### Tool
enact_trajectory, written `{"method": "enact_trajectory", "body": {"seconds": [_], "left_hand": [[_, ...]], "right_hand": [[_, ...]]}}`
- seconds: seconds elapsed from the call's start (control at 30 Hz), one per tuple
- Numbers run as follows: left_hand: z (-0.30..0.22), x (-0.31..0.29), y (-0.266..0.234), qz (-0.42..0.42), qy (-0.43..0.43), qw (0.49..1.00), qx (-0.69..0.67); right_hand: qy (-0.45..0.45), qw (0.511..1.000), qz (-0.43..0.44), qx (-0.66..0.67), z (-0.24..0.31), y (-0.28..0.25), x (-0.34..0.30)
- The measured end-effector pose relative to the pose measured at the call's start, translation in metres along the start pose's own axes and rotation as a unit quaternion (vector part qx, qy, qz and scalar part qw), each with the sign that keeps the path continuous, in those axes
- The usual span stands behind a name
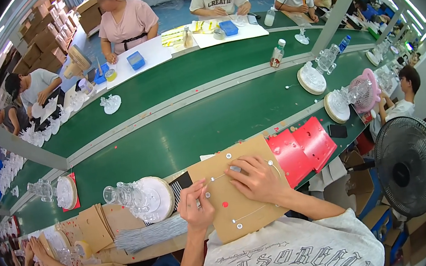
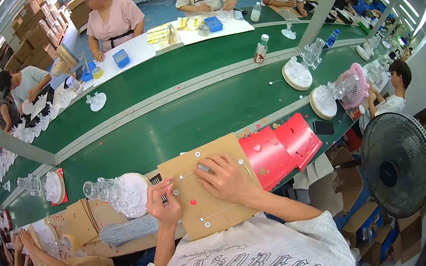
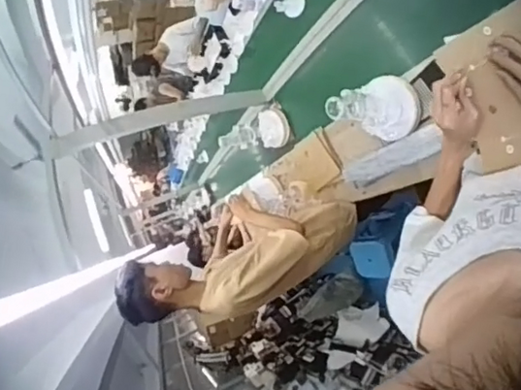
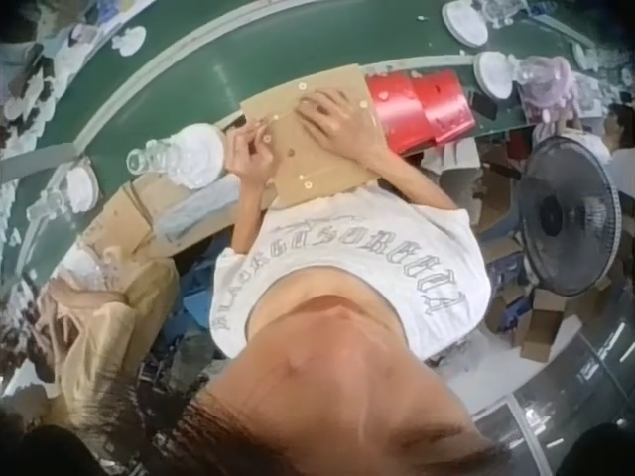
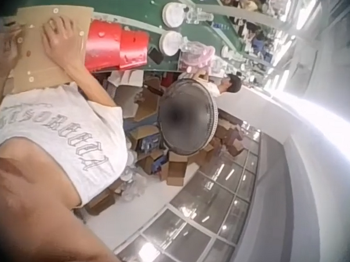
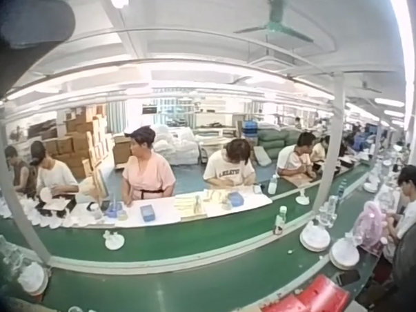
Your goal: Assembling LED light components onto cardboard templates and threading wiring at a factory workstation.
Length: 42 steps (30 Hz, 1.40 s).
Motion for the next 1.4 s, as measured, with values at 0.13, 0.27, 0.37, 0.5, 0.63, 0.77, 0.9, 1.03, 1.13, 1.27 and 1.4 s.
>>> {"method": "enact_trajectory", "body": {"seconds": [0.13, 0.27, 0.37, 0.5, 0.63, 0.77, 0.9, 1.03, 1.13, 1.27, 1.4], "left_hand": [[0.004, 0.005, -0.008, 0.007, -0.045, 0.999, -0.002], [0.007, 0.025, -0.004, 0.101, -0.038, 0.994, 0.032], [0.01, 0.035, -0.003, 0.13, 0.021, 0.989, 0.062], [0.012, 0.032, 0.004, 0.124, 0.043, 0.991, 0.037], [0.011, 0.027, 0.0, 0.13, 0.014, 0.991, 0.023], [0.012, 0.024, 0.0, 0.106, 0.051, 0.993, -0.002], [0.012, 0.025, -0.004, 0.066, 0.105, 0.992, -0.002], [0.017, 0.023, -0.006, 0.039, 0.095, 0.995, 0.012], [0.02, 0.027, -0.005, 0.038, 0.108, 0.993, 0.015], [0.023, 0.027, -0.009, 0.03, 0.115, 0.993, 0.013], [0.025, 0.032, -0.009, 0.066, 0.152, 0.986, 0.018]], "right_hand": [[0.069, 0.995, 0.038, -0.064, 0.016, -0.015, -0.005], [0.273, 0.958, -0.078, -0.044, 0.013, -0.037, -0.038], [0.394, 0.907, -0.143, 0.042, 0.007, -0.04, -0.071], [0.45, 0.873, -0.151, 0.109, 0.016, -0.034, -0.103], [0.501, 0.8, -0.212, 0.253, 0.014, -0.028, -0.117], [0.468, 0.827, -0.192, 0.247, 0.016, -0.029, -0.117], [0.377, 0.909, -0.111, 0.137, 0.021, -0.035, -0.084], [0.366, 0.917, -0.094, 0.13, 0.016, -0.041, -0.076], [0.366, 0.907, -0.148, 0.147, 0.01, -0.04, -0.094], [0.324, 0.934, -0.095, 0.12, 0.014, -0.046, -0.096], [0.224, 0.972, -0.049, -0.042, -0.008, -0.059, -0.052]]}}
Point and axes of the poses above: each hand's wrist, its own x-axis towards the middle knuckle, its own y-axis out of the palm, z = x × y, the point moved 3 cm from there along x, towards the middle knuckle
